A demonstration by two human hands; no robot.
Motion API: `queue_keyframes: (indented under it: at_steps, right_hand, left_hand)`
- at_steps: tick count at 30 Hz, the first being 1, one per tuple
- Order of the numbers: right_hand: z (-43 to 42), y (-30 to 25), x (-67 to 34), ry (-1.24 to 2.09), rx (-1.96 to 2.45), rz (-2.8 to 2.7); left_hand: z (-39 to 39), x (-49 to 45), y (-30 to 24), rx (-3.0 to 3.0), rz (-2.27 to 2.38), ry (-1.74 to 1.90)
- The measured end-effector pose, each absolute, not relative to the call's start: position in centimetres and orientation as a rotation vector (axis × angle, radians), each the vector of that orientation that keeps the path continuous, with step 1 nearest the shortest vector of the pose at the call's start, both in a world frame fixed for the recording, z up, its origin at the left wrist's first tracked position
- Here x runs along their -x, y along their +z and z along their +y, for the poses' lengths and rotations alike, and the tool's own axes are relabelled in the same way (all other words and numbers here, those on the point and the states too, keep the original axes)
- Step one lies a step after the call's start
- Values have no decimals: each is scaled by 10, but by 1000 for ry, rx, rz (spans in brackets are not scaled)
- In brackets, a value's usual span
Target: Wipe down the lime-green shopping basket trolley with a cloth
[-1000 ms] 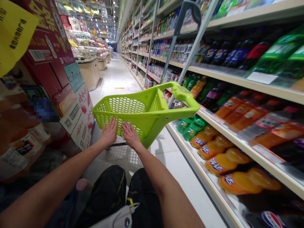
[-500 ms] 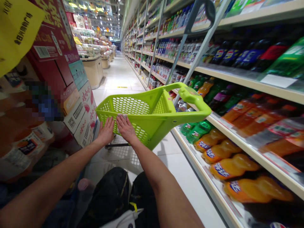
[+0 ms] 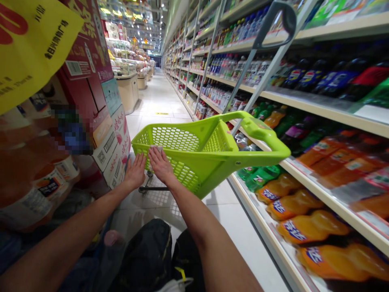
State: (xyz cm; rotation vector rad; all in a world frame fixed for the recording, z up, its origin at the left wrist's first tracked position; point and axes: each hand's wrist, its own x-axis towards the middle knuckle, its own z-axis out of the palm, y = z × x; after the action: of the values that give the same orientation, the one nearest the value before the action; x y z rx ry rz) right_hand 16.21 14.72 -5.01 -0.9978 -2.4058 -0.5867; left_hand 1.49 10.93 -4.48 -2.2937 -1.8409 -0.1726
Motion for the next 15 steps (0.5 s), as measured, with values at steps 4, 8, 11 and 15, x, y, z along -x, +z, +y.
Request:
queue_keyframes:
  at_steps: [4,8,11,15]
  right_hand:
    - [150,-70,-166,-590,989,-2457]
    - [147,-99,-171,-596,966,-2496]
    - [146,-103,-166,-606,948,-2503]
    - [149,-82,-144,-579,900,-2490]
  left_hand:
    - [109,-9,-50,2292,-1837,-212]
    - [106,-4,-54,2281,-1825,-249]
    - [105,0,-55,2271,-1819,-264]
    - [109,6,-54,2249,-1842,-267]
